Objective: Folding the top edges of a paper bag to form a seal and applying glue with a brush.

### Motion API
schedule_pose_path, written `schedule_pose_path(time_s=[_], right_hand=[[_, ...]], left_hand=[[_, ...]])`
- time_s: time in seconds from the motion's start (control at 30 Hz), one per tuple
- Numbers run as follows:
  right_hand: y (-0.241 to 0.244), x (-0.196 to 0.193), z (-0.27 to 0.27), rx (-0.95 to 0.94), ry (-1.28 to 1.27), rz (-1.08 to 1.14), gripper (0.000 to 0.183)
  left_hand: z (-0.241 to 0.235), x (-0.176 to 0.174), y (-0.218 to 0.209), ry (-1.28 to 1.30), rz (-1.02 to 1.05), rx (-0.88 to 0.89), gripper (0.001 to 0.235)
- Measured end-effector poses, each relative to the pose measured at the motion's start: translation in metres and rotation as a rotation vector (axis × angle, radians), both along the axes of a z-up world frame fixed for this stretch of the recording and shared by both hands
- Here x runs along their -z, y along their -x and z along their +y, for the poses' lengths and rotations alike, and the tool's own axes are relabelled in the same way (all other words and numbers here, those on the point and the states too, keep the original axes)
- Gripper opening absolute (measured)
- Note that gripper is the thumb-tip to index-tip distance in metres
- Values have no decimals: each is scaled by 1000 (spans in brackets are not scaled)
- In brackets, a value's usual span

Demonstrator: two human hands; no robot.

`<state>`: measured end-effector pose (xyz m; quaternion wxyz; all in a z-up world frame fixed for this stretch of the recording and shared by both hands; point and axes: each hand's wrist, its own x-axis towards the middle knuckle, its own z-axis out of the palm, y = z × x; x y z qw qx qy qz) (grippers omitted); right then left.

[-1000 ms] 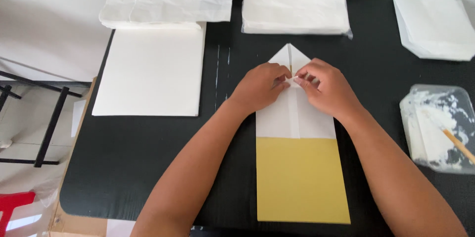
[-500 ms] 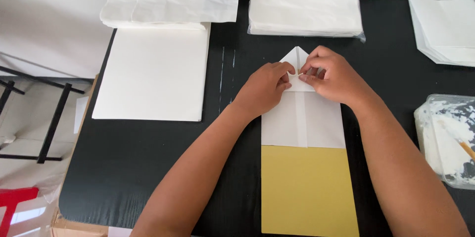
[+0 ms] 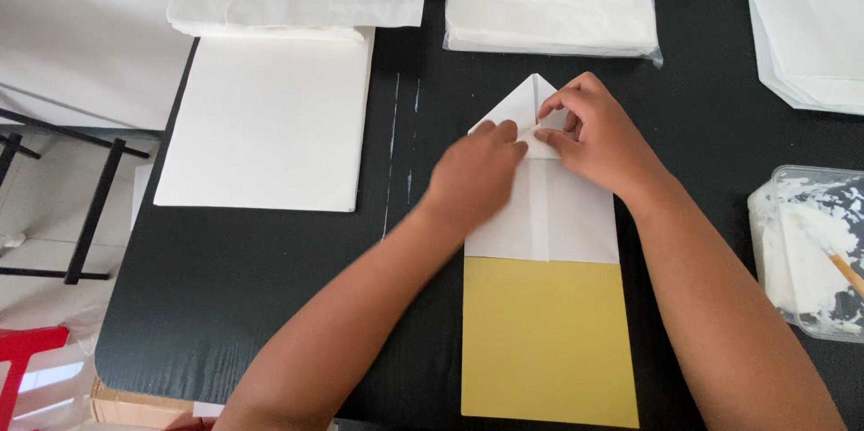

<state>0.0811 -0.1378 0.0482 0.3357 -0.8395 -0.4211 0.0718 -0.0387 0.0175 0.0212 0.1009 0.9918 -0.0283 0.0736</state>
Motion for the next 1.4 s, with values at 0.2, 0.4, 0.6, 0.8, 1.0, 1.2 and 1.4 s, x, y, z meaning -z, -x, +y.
schedule_pose_path(time_s=[0.2, 0.4, 0.6, 0.8, 1.0, 1.2, 1.4], right_hand=[[4, 6, -2, 70, -80, -31, 18], [-4, 23, -2, 104, -192, -52, 19], [-4, 8, -9, 26, -157, -122, 26], [42, -50, -26, -11, 490, -165, 36], [47, -13, -62, 84, 572, -431, 36], [48, -2, -56, 52, 470, -422, 36], [46, 0, -58, 68, 484, -302, 42]], left_hand=[[-44, -15, 23, -24, 63, -69, 48], [-23, -25, 22, -88, 105, -15, 58], [-25, -20, 16, -150, 100, -65, 63], [-29, -29, 18, -128, 152, -81, 64], [-27, -24, 17, -118, 157, -100, 72], [-27, -31, 22, -20, 191, -110, 77], [-24, -30, 27, -128, 139, -121, 93]])
